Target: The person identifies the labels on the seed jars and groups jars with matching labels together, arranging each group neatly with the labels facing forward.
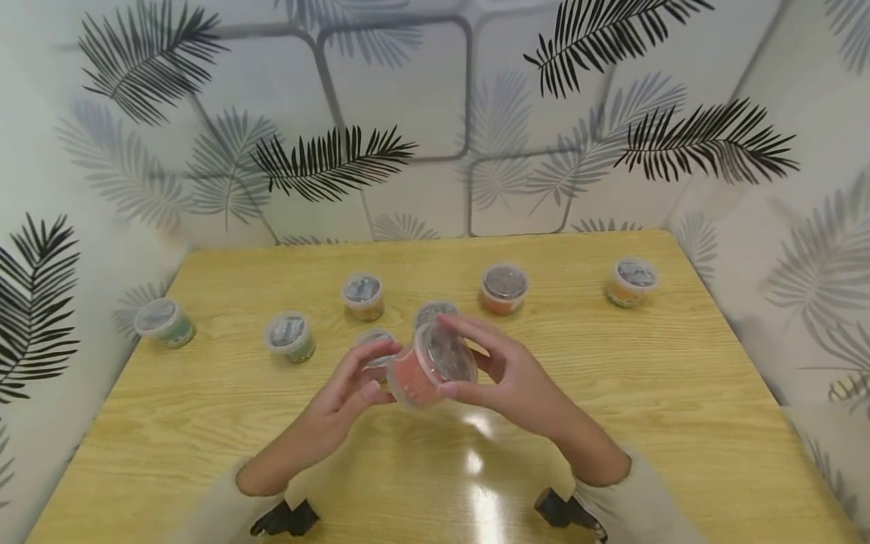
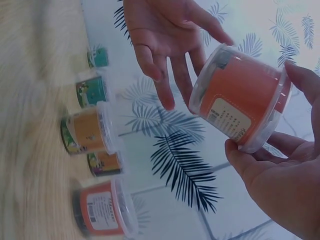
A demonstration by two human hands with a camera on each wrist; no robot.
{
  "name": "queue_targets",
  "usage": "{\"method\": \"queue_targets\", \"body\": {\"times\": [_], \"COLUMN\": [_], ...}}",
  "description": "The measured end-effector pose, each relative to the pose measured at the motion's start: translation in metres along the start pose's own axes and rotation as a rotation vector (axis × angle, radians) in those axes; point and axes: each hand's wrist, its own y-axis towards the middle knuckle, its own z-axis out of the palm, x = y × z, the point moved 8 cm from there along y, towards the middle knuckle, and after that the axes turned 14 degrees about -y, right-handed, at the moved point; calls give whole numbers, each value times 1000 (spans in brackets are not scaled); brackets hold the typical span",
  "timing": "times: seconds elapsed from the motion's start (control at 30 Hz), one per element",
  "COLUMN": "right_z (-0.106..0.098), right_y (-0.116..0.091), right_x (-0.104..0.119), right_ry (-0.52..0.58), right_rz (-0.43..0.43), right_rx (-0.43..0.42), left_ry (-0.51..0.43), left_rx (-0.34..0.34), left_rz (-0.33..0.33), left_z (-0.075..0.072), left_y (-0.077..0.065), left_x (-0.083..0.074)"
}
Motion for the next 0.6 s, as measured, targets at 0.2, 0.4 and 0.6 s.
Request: {"method": "queue_targets", "body": {"times": [0.2,0.4,0.6], "right_z": [8,15,21], "right_y": [-2,-2,0], "right_x": [-3,-10,-14], "right_ry": [196,237,225], "right_rz": [7,33,65], "right_rx": [9,28,51], "left_ry": [-182,-331,-345], "left_rx": [18,-142,-214], "left_rz": [14,-26,-30], "left_z": [22,21,18], "left_y": [-1,-1,-4], "left_x": [5,12,14]}}
